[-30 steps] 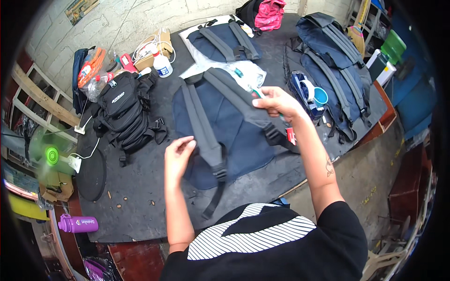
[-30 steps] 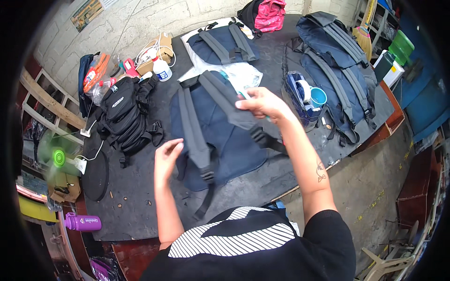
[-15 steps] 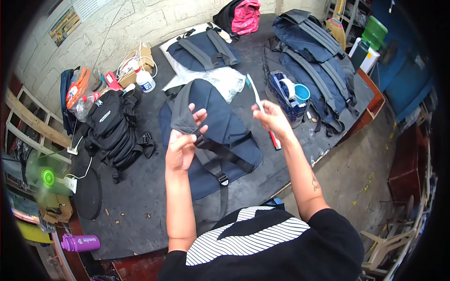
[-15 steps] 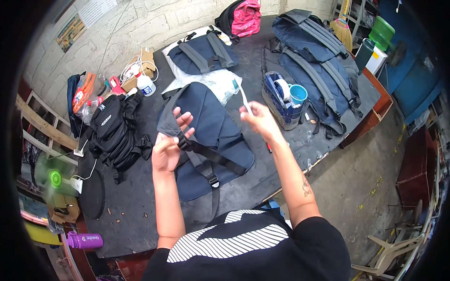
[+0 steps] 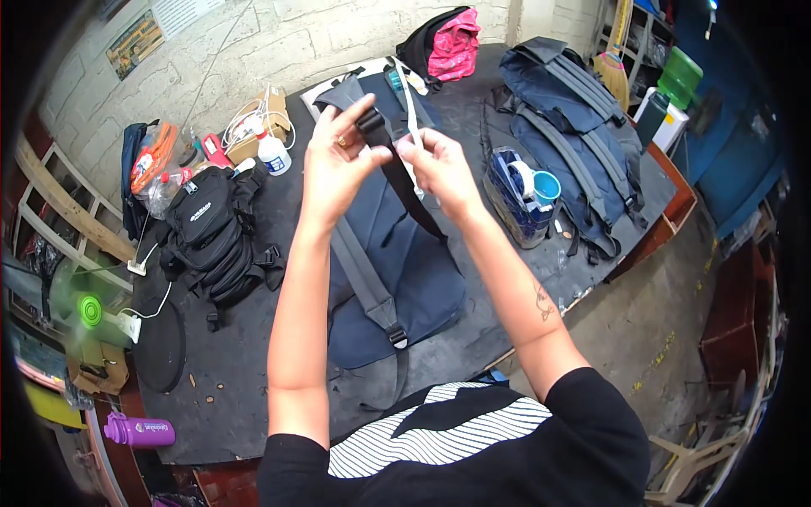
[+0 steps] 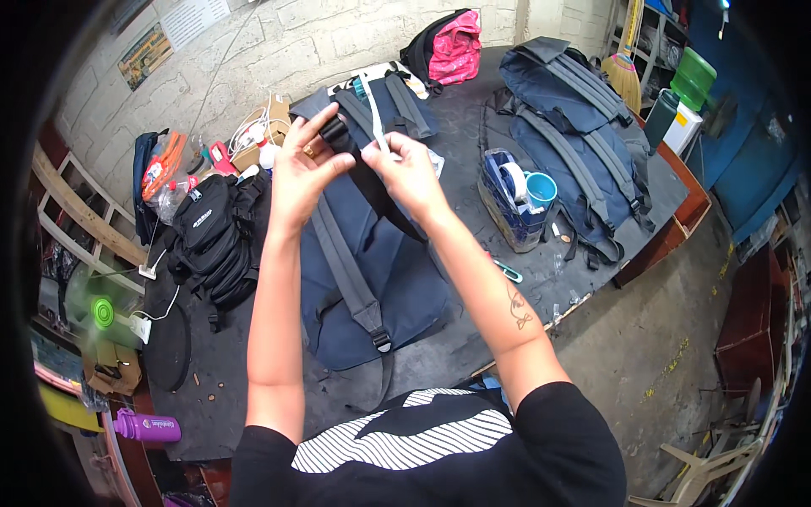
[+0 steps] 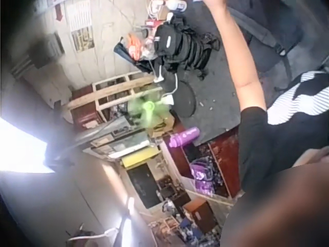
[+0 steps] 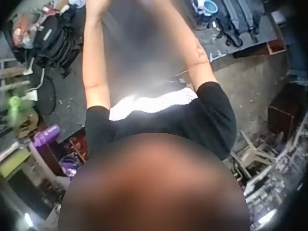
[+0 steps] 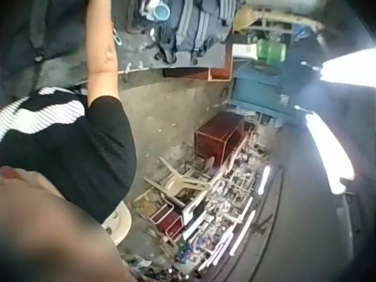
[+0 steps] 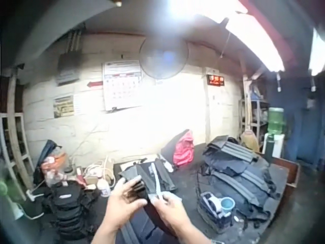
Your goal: Clean the backpack fabric with a toothbrush and inspect the plastic buckles and straps for quality control.
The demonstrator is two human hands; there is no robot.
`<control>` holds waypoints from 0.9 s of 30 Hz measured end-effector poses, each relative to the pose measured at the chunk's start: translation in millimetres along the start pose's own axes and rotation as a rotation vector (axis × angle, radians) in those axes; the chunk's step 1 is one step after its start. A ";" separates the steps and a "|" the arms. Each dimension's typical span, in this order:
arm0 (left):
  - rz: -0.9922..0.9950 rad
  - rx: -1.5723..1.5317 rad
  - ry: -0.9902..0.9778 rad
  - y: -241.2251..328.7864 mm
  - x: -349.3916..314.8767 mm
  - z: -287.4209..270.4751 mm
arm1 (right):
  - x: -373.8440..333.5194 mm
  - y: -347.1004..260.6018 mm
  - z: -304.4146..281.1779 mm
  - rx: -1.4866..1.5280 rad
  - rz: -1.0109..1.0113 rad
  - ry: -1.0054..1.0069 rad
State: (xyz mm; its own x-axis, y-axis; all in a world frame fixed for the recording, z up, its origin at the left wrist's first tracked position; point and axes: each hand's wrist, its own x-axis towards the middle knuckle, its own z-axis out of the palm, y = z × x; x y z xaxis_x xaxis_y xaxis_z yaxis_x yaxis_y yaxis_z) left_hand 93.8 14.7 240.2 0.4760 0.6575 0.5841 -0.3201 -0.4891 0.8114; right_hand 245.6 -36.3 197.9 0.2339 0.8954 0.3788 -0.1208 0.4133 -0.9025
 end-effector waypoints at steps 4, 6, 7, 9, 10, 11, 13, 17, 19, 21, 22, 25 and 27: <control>-0.099 -0.070 0.251 -12.6 17.2 -14.4 | 2.7 25.4 -30.8 -0.212 -0.060 -0.001; -0.227 -0.233 0.271 -8.1 17.2 -25.9 | -17.4 44.4 -49.0 -0.130 0.246 -0.185; -0.221 -0.230 0.277 -7.8 18.0 -33.4 | -29.9 55.6 -55.5 -0.017 0.431 -0.305; -0.250 -0.380 0.229 -15.3 23.5 -44.9 | -53.5 103.6 -68.3 0.111 0.480 -0.487; -0.256 -0.349 0.239 -18.7 24.3 -50.2 | -61.6 103.3 -67.5 0.063 0.490 -0.522; -0.256 -0.346 0.240 -22.7 22.7 -56.4 | -68.1 102.7 -65.7 0.016 0.500 -0.557; -0.201 -0.259 0.156 -30.3 16.6 -62.9 | -72.0 130.5 -70.3 -0.193 0.304 -0.336; -0.195 -0.324 0.096 -45.8 -8.3 -71.7 | -57.6 146.3 -73.4 -0.743 0.206 0.011; -0.215 -0.323 0.128 -48.9 -20.0 -75.0 | -56.1 149.3 -76.4 -0.688 0.116 0.018; -0.173 -0.366 0.103 -41.5 -32.1 -71.8 | -60.6 146.1 -88.5 -0.652 0.134 0.007; -0.156 -0.374 0.119 -41.4 -42.4 -73.5 | -65.9 146.0 -92.9 -0.698 0.113 0.096; -0.227 -0.360 0.128 -38.6 -85.4 -62.6 | -92.2 140.3 -120.1 -0.833 0.132 0.255; -0.292 -0.247 0.052 -56.9 -118.7 -61.2 | -110.9 130.0 -136.2 -1.009 0.173 0.330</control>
State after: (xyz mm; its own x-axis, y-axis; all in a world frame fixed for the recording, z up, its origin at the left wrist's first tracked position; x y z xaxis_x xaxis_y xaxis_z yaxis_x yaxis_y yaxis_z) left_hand 5.4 -0.4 126.0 0.5360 0.7802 0.3226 -0.3677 -0.1283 0.9211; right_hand 335.4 -104.4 10.7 0.5575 0.7773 0.2917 0.6393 -0.1777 -0.7482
